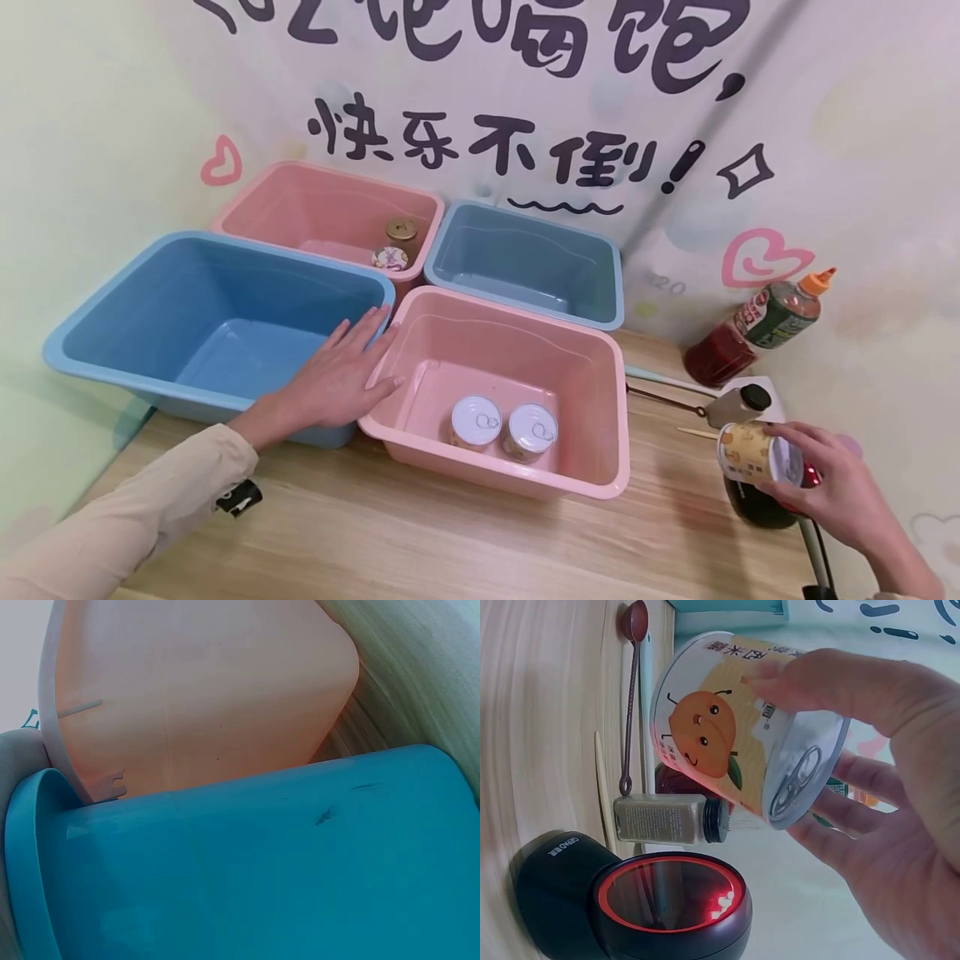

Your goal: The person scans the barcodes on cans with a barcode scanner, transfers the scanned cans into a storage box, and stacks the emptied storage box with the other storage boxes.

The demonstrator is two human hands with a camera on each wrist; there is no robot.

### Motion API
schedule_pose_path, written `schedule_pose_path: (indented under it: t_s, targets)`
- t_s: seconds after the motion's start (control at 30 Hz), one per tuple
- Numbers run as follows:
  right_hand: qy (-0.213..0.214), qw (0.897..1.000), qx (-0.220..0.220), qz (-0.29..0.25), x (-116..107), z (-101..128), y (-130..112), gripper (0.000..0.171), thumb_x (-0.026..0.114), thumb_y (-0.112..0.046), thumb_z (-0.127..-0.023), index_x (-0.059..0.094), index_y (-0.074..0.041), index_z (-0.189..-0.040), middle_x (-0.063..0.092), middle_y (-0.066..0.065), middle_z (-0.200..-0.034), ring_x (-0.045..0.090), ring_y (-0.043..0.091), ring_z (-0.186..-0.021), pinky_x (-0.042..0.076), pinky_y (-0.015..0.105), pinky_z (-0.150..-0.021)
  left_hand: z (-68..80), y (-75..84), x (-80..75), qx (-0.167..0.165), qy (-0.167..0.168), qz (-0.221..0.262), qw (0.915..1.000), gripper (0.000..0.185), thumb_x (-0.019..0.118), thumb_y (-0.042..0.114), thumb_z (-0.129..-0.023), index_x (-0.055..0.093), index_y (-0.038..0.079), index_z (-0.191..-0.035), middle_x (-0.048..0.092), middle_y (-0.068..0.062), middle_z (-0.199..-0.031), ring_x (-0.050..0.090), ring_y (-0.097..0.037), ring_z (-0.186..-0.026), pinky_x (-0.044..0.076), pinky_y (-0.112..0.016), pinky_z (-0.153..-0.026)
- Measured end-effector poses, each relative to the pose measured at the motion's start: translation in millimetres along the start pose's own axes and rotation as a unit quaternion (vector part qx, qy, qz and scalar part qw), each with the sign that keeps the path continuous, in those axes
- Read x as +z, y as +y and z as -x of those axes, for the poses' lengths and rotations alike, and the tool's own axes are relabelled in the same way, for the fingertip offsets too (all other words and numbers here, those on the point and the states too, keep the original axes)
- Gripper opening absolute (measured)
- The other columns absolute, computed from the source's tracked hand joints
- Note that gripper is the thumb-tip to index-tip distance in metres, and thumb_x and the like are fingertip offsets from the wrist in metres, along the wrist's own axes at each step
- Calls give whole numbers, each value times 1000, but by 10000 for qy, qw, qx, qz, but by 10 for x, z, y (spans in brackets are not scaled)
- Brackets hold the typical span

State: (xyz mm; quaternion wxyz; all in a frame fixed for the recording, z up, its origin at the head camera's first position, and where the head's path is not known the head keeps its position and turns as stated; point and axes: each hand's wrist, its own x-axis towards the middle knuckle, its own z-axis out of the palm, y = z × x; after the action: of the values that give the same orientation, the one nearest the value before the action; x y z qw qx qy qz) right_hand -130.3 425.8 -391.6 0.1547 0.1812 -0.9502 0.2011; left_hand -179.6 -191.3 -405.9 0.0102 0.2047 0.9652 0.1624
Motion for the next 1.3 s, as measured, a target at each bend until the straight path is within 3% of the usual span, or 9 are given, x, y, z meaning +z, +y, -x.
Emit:
schedule_pose_path:
  t_s: [0.2,0.37,0.47,0.63,0.8,1.0,1.03,1.2,1.3]
  targets:
    - [9,9997,31,-236,26,26,28,73,93,7,-46,68,1,-114,41,-37,-122,39,-14,-98,42,3,-62,-1,12,-11,-4,-16,4,10000,75,53,43,-99,28,2,-157,11,-19,-168,9,-40,-155,11,-61,-123]
    - [16,9997,222,70,11,0,34,73,95,1,-45,68,-1,-113,58,-2,-117,30,-16,-102,33,12,-69,7,20,-13,-21,-28,25,10000,75,53,44,-99,28,2,-156,11,-20,-168,10,-40,-155,11,-61,-123]
    - [5,9995,283,140,-15,-35,18,71,95,0,-46,68,-1,-112,58,14,-113,30,-17,-101,32,13,-70,11,22,-11,-38,-31,23,10000,75,53,44,-99,28,2,-156,11,-19,-168,9,-40,-155,11,-61,-123]
    - [-137,9995,296,-44,-91,-157,-36,69,95,1,-51,67,-1,-115,54,7,-116,35,-23,-95,39,5,-63,14,20,-9,-25,0,11,10000,75,53,44,-99,28,2,-157,11,-19,-168,10,-39,-155,11,-61,-123]
    - [-273,9992,302,36,-207,-379,-139,69,95,-2,-54,67,-2,-117,53,9,-116,47,-14,-95,40,5,-63,11,33,-6,-22,23,3,10000,75,53,43,-99,29,1,-156,12,-20,-168,11,-40,-155,11,-61,-123]
    - [-418,9991,63,-14,-331,-730,-281,69,94,-3,-57,66,-1,-120,55,18,-117,45,-15,-94,39,2,-68,10,46,3,-28,46,7,10000,75,54,43,-99,30,1,-156,12,-20,-168,11,-40,-155,12,-62,-123]
    - [-452,9990,7,-45,-345,-793,-301,69,94,-3,-58,66,-1,-121,55,18,-118,38,-20,-93,39,0,-70,9,47,5,-26,48,2,10000,75,54,43,-99,30,1,-156,12,-20,-168,11,-40,-155,11,-62,-123]
    - [-648,9975,-201,-212,-393,-1166,-478,68,93,-5,-62,65,-1,-125,56,14,-115,44,-19,-91,42,7,-68,9,49,1,-36,47,-15,10000,75,53,44,-99,30,2,-156,12,-19,-168,10,-40,-155,11,-62,-123]
    - [-787,9968,-122,-86,-394,-1409,-629,69,92,-9,-65,65,-3,-127,57,17,-120,60,4,-90,43,15,-62,10,56,-10,-55,20,-7,10000,75,54,43,-99,29,2,-156,11,-19,-168,10,-40,-155,11,-62,-123]
